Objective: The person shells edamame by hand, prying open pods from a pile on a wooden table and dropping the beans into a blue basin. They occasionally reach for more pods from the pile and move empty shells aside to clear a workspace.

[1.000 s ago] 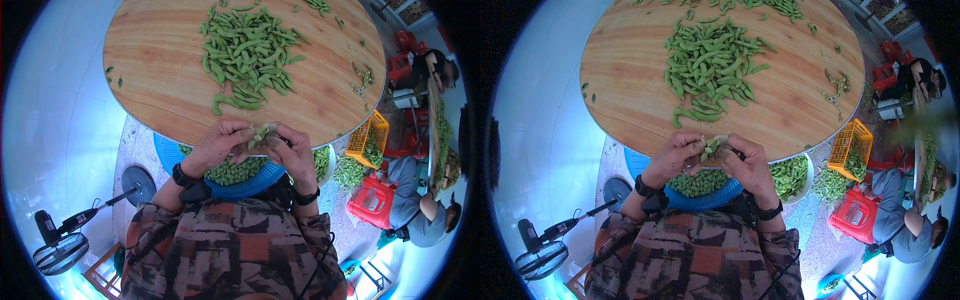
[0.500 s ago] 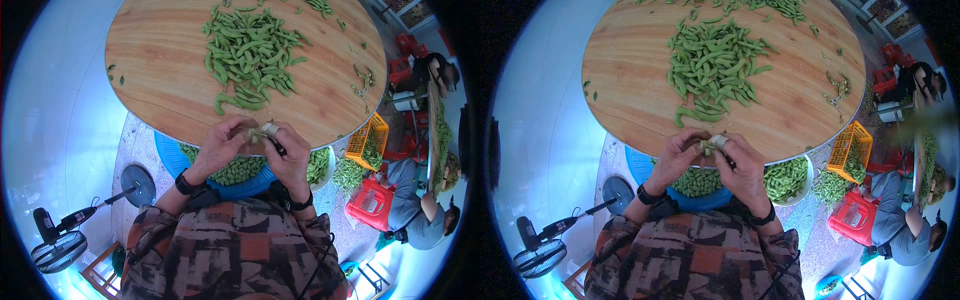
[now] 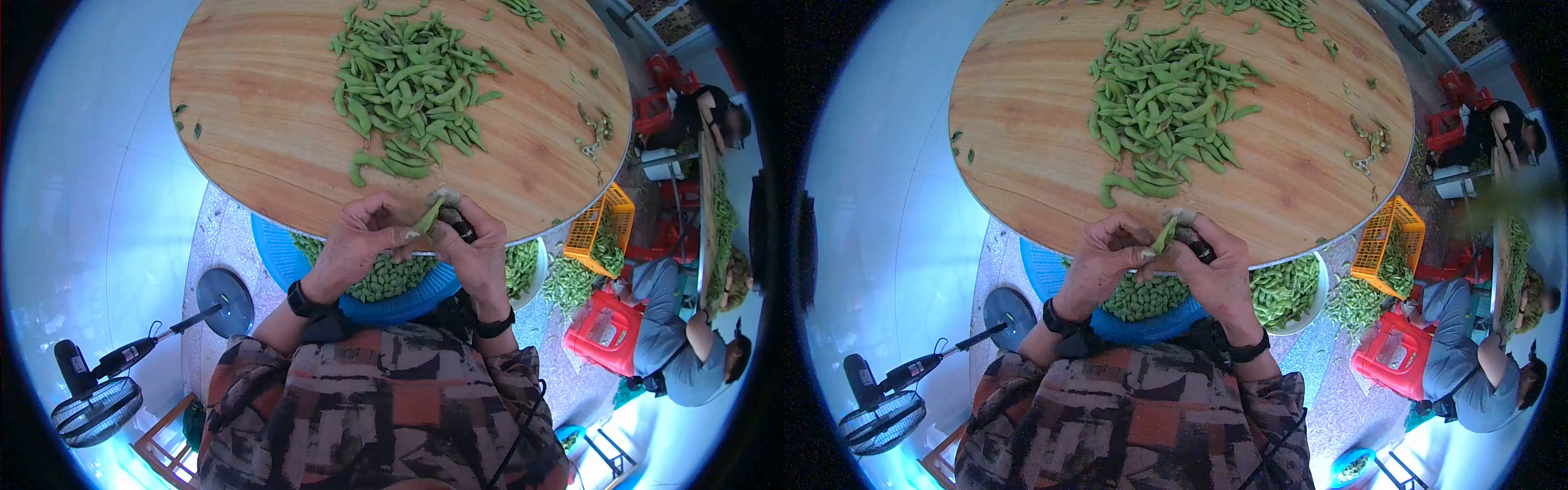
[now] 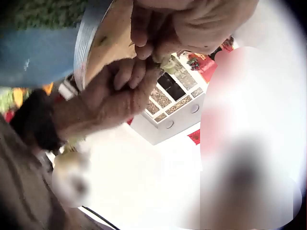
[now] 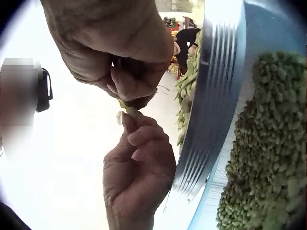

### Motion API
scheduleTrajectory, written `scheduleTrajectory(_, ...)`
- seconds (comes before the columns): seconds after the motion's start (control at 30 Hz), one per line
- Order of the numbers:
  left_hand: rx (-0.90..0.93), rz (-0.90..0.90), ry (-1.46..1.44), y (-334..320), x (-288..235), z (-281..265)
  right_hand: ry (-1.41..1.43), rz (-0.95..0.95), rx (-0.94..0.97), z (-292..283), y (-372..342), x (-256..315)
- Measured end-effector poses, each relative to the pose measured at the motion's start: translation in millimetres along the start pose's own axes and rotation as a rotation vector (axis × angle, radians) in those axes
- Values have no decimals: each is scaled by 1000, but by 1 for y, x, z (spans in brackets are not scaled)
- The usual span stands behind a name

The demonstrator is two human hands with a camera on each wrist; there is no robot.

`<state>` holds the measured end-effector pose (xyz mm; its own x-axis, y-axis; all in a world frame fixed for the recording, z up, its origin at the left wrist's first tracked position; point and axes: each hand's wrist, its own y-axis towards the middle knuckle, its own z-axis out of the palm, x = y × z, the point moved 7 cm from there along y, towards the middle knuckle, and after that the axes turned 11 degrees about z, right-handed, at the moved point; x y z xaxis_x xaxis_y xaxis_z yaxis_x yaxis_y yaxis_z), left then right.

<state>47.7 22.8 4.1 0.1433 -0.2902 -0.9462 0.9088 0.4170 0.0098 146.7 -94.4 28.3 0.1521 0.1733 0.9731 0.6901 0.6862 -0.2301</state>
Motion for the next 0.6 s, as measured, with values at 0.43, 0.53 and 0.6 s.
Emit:
scheduleTrajectory(0.43,53,36,-137,0,-4,16,172,129,45,6,-3,-4)
scheduleTrajectory(0.53,87,-14,201,-2,-5,9,-43,18,-43,3,-6,5)
scheduleTrajectory(0.6,105,-67,289,-3,-4,7,-32,9,-40,3,-7,6)
